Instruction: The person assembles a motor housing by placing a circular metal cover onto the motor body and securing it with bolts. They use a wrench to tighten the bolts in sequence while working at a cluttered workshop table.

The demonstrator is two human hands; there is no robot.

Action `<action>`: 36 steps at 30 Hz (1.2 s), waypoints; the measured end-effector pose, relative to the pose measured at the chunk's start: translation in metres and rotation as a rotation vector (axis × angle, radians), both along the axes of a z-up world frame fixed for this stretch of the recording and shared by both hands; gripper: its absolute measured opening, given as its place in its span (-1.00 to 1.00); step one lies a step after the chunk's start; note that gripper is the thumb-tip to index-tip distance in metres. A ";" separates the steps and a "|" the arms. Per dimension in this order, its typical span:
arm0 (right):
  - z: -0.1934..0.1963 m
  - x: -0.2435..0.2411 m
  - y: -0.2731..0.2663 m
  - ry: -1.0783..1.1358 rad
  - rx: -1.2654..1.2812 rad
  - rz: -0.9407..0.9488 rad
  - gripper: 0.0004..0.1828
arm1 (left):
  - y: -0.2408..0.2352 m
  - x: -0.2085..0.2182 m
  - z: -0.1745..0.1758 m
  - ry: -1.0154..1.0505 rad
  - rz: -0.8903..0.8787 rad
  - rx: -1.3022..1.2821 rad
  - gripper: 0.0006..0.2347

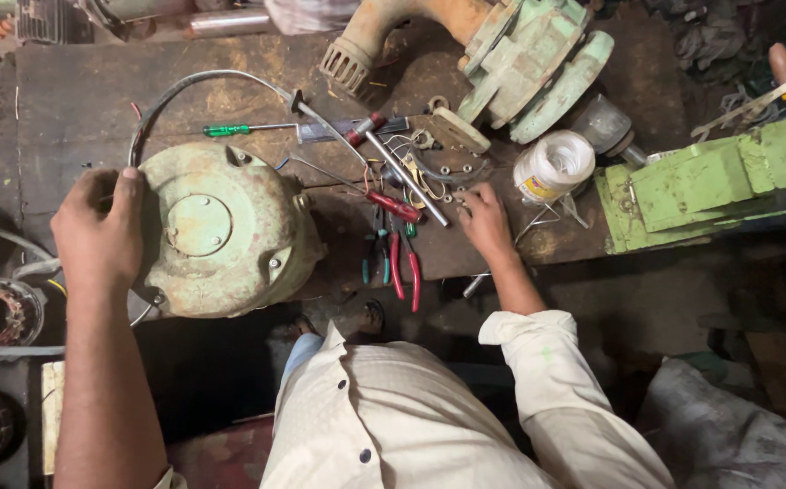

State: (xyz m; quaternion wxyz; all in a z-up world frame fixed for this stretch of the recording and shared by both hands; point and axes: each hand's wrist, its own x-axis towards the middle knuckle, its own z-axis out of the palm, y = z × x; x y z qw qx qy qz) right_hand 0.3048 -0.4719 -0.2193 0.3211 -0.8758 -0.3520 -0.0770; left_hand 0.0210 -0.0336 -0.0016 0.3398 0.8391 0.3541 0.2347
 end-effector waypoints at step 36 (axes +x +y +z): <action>0.230 -0.193 0.096 0.323 0.186 0.507 -0.72 | -0.190 -0.061 0.014 -0.406 -0.198 -1.573 -0.57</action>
